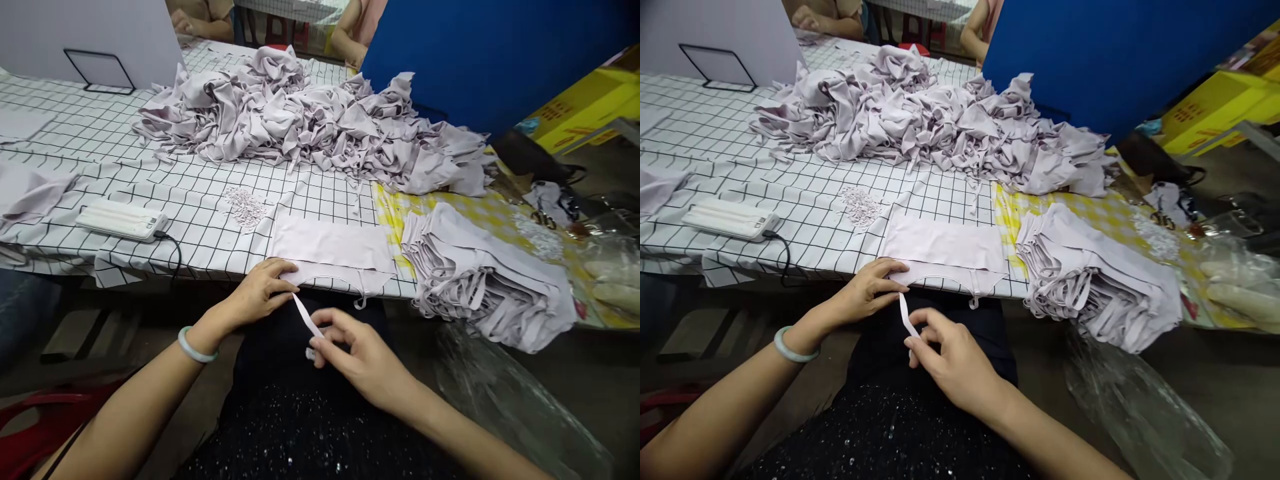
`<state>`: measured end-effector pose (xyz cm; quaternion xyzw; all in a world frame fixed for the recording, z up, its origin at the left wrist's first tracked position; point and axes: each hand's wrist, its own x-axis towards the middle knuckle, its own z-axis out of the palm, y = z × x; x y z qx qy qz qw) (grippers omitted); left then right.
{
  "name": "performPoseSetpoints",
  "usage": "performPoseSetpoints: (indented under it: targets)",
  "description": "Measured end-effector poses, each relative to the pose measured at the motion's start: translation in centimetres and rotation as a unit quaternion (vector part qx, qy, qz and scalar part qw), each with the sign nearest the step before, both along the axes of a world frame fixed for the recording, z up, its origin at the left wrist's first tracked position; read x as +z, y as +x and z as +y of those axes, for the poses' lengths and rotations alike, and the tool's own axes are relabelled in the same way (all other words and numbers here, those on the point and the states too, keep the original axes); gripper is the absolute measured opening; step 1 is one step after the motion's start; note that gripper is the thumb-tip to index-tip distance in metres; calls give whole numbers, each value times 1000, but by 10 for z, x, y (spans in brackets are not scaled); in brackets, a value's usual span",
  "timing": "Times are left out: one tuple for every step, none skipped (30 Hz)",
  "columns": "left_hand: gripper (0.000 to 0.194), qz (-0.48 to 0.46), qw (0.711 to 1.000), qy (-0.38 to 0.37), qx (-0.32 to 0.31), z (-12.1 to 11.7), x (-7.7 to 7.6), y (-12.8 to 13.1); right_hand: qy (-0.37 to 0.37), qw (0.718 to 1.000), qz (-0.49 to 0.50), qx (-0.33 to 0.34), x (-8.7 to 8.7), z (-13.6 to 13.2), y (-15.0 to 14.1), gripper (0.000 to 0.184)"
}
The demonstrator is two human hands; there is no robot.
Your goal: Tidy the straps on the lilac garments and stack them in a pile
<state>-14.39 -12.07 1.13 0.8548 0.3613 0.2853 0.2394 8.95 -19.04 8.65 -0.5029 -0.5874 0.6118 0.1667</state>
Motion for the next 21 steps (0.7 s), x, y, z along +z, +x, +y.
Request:
performPoseSetpoints:
  targets:
    - [16,10,1000,3,5,0,-1,1,-15,999,24,-21,11,6,3,32]
    - [15,20,1000,5,8,0,-1,1,-26,997,57,-35,22,14,7,37]
    - [15,29,1000,6,9,-1,-1,1,-37,994,95,-42,31,24,10,36]
    - [15,36,999,4,9,-1,-1,1,-46,989,136,-42,38,36,13,31]
    - [14,41,999,0,7,0,0,1,-51,982,176,-40,42,49,15,26]
    - [14,44,999,-4,5,0,1,1,-55,975,214,-36,44,62,16,22]
    - [14,46,999,-9,4,0,2,1,-57,967,246,-33,44,76,16,21]
    - [14,47,999,-11,4,0,3,1,-57,961,268,-32,42,89,14,23]
    - [13,47,999,-11,5,0,3,1,-52,958,279,-35,38,100,11,27]
    - [13,47,999,-10,7,0,3,1,-39,958,280,-42,34,111,7,30]
    - [13,46,999,-7,9,0,3,0,-19,962,269,-54,29,120,3,30]
    - [12,45,999,-4,10,0,2,0,12,966,247,-71,24,127,-2,28]
    - [12,45,999,-1,10,0,1,-1,54,969,221,-93,21,133,-6,26]
    - [12,44,999,1,10,0,0,-2,98,969,197,-115,18,137,-10,24]
    - [12,41,999,1,9,0,-1,-3,135,964,182,-135,17,140,-14,23]
    - [12,35,999,1,5,1,-1,-4,156,958,185,-154,16,141,-17,22]
    - [12,24,1000,-1,0,2,0,-4,154,952,204,-168,17,140,-20,22]
    - [11,7,1000,-4,-6,3,2,-5,131,947,235,-174,18,137,-22,23]
    - [12,-17,1000,-11,-6,4,5,-4,96,944,266,-172,18,133,-25,26]
    - [15,-50,999,-21,6,5,10,-2,58,943,285,-164,19,128,-27,29]
    - [18,-88,995,-35,30,6,17,0,28,946,287,-151,18,121,-29,31]
